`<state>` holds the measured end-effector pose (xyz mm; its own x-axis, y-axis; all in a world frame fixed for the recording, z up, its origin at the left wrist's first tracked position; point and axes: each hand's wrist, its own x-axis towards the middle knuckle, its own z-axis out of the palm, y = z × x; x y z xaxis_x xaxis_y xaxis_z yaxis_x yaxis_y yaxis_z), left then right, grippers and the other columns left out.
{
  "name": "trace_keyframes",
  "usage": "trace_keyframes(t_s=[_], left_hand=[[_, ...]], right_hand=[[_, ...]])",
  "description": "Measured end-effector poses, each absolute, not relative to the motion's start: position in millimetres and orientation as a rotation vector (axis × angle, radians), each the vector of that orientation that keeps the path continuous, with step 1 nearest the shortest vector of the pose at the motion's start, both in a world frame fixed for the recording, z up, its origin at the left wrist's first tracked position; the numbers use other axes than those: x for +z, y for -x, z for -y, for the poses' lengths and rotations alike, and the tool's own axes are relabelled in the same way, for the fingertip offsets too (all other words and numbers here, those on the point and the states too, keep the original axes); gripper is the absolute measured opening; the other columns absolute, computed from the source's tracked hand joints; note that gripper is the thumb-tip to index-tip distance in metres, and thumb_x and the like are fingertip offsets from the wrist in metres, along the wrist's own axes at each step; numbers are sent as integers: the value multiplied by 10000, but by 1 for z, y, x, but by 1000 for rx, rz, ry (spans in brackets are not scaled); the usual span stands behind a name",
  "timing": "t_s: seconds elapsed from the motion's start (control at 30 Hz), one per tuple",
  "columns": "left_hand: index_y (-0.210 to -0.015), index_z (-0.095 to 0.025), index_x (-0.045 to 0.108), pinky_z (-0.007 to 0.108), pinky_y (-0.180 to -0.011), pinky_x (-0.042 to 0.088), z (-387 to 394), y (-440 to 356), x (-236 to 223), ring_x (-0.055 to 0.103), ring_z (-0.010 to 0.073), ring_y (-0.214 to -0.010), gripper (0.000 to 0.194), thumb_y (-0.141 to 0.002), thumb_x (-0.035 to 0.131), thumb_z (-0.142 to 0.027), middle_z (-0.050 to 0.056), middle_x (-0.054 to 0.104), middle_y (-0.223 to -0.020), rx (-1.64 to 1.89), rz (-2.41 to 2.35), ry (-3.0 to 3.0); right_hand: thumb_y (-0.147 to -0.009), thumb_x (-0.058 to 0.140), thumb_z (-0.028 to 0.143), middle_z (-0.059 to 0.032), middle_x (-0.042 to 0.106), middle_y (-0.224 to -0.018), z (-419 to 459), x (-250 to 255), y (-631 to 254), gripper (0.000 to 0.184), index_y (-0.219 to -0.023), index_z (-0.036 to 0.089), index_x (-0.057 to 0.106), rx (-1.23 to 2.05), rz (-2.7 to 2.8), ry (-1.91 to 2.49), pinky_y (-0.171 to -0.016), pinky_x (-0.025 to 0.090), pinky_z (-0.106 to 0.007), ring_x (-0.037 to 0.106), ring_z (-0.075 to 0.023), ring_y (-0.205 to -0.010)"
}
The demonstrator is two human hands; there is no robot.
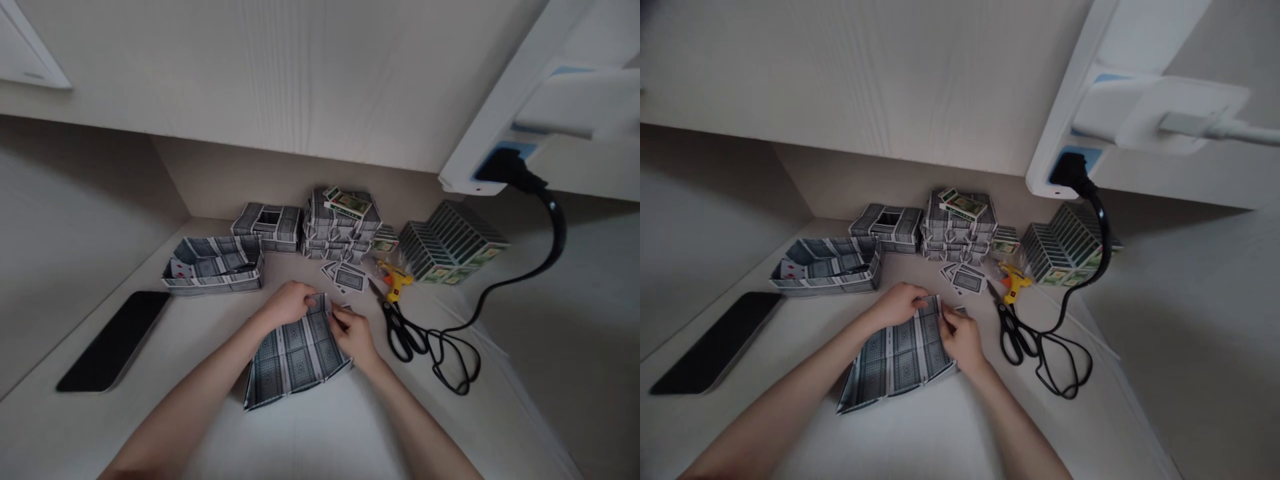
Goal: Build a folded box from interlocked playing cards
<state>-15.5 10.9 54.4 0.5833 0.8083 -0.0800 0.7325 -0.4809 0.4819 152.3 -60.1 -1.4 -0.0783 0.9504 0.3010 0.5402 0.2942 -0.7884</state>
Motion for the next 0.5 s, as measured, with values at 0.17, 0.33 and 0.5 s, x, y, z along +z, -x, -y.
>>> trace_keyframes(t_s=[0.17,0.33,0.5], left_hand=[[-723,-181,641,227,-592,323,-11,16,52,568,153,-709,177,-764,471,-206,36,660,-731,255,-1210,-2382],[-775,-181,653,220,-602,328,-14,17,51,558,141,-701,183,-762,472,-205,26,671,-763,263,-1181,-2351],[-776,-175,651,203,-603,330,-12,18,56,544,124,-680,181,-758,473,-200,6,667,-751,273,-1058,-2358]], right_hand=[[-733,518,170,-70,576,-1123,60,3,-160,317,-1019,231,640,823,1684,1233,-788,498,-318,557,-201,-992],[-731,558,319,-63,476,-1253,57,9,-166,270,-969,239,656,1360,1388,1114,-540,540,-284,611,-114,-624],[-589,687,346,-64,671,-884,49,6,-167,235,-727,156,678,1430,1124,1206,-483,532,-274,598,-113,-488]])
